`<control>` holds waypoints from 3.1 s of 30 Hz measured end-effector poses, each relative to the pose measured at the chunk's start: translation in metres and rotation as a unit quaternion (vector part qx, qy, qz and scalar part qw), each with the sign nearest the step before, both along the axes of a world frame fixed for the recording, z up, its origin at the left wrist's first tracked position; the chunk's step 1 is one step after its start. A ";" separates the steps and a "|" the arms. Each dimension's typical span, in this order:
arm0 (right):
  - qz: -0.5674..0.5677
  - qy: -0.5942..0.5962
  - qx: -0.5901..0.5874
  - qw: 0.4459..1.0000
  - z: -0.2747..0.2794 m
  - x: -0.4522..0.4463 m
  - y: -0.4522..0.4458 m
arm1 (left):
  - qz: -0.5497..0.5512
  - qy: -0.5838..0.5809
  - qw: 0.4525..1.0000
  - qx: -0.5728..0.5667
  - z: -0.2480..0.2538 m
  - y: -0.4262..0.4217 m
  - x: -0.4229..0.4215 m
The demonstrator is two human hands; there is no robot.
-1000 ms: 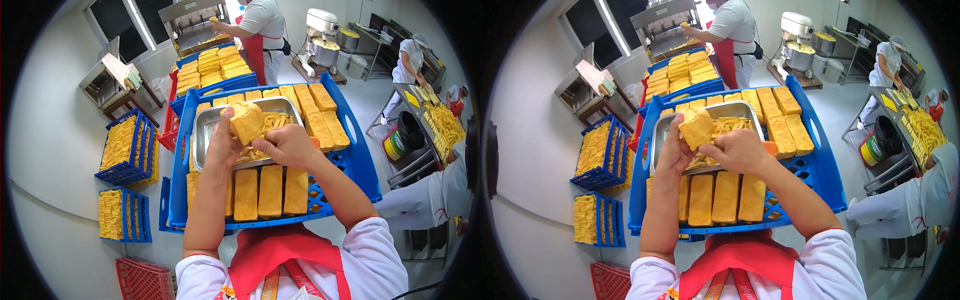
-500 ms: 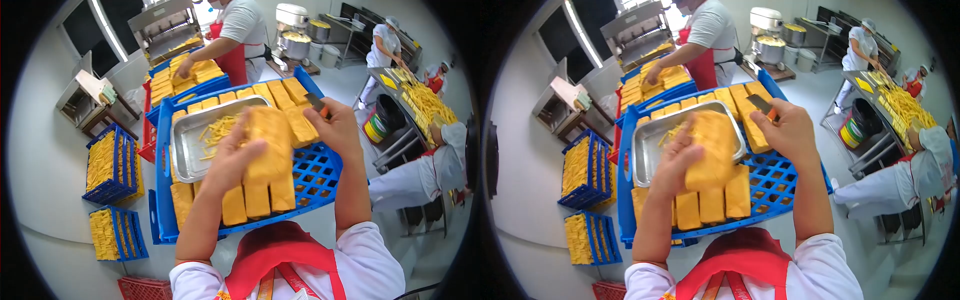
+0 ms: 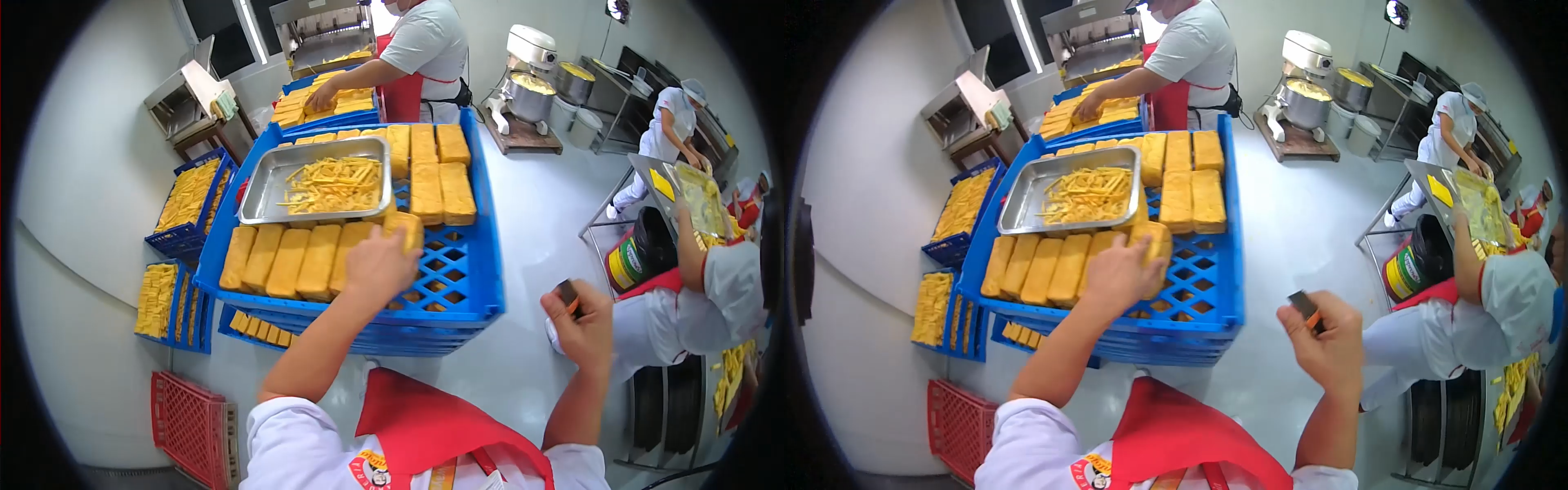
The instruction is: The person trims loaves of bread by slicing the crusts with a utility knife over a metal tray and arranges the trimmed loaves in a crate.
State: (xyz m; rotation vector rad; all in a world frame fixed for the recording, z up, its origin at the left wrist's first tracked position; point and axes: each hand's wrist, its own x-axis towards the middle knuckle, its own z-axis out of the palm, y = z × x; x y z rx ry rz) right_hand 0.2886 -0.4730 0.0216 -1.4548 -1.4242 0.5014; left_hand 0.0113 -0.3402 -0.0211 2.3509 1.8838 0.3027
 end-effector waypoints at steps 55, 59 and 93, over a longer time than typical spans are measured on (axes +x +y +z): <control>0.106 -0.405 -0.070 0.906 0.066 -0.190 0.216 | 0.225 -0.518 0.784 0.258 -0.053 -0.145 -0.317; 0.137 -0.461 -0.033 0.876 0.075 -0.208 0.244 | 0.224 -0.472 0.819 0.236 -0.050 -0.155 -0.302; 0.032 -0.424 -0.169 0.889 0.058 -0.122 0.159 | 0.103 -0.433 0.883 -0.149 0.010 0.036 -0.364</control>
